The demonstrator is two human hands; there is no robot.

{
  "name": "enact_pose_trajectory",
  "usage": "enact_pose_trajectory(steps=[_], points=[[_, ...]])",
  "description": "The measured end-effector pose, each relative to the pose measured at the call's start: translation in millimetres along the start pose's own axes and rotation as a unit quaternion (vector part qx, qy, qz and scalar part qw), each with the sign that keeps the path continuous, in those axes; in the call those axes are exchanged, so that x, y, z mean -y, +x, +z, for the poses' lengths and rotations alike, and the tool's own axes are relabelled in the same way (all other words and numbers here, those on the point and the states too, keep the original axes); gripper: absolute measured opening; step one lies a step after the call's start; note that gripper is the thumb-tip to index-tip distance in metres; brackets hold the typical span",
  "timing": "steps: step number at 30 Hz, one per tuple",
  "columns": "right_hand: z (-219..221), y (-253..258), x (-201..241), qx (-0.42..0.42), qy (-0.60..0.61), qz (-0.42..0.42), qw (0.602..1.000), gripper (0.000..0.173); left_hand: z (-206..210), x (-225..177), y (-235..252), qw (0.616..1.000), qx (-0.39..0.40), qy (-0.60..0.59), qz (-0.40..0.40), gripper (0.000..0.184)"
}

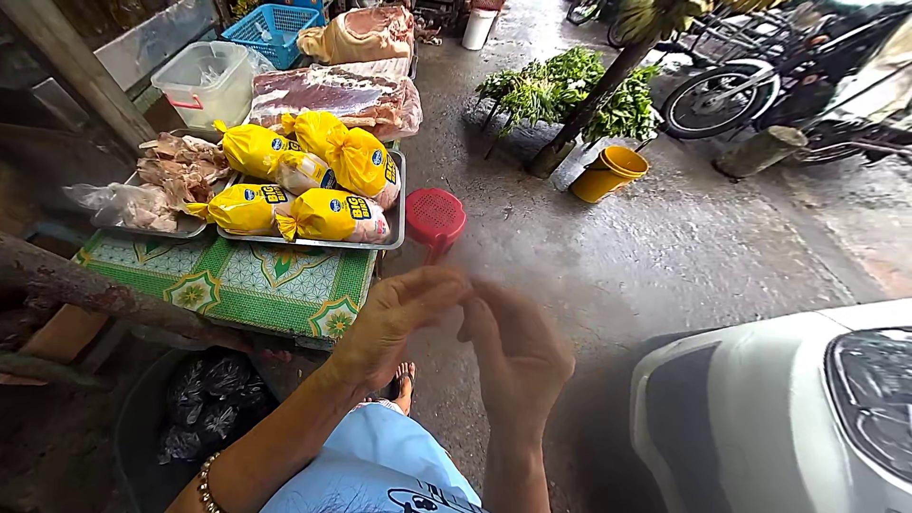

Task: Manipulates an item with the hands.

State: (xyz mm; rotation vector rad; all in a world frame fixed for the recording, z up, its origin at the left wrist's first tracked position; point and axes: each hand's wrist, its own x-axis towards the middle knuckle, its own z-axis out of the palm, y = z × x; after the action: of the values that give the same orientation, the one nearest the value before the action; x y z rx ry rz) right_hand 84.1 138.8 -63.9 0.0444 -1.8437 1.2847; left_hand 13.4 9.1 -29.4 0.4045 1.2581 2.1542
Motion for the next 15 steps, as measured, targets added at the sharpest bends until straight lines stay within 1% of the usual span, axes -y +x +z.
enact_pose_trajectory(steps=[3, 5, 7, 9, 13, 15], points=[[0, -2, -2, -0.001, -0.006, -0.005, 1.000, 0.020, 3, 6, 0, 0.995, -0.001, 0.081, 0.063, 0.016], [1, -3, -3, -0.005, 0.010, 0.009, 1.000, 0.018, 6, 6, 0, 0.993, -0.007, 0.096, 0.062, 0.016], [0, -4, -3, -0.002, 0.049, 0.043, 0.998, 0.018, 8, 6, 0, 0.994, -0.013, 0.095, 0.049, 0.017], [-2, -4, -2, 0.008, 0.086, 0.081, 0.993, 0.019, 10, 10, 1, 0.991, -0.022, 0.114, 0.067, 0.016], [-5, -6, -3, -0.015, 0.136, 0.139, 0.981, 0.022, 6, 22, 10, 0.957, -0.031, 0.247, 0.150, 0.016], [-8, -5, -5, -0.033, 0.144, 0.145, 0.978, 0.022, 6, 25, 14, 0.955, -0.030, 0.250, 0.158, 0.017]])
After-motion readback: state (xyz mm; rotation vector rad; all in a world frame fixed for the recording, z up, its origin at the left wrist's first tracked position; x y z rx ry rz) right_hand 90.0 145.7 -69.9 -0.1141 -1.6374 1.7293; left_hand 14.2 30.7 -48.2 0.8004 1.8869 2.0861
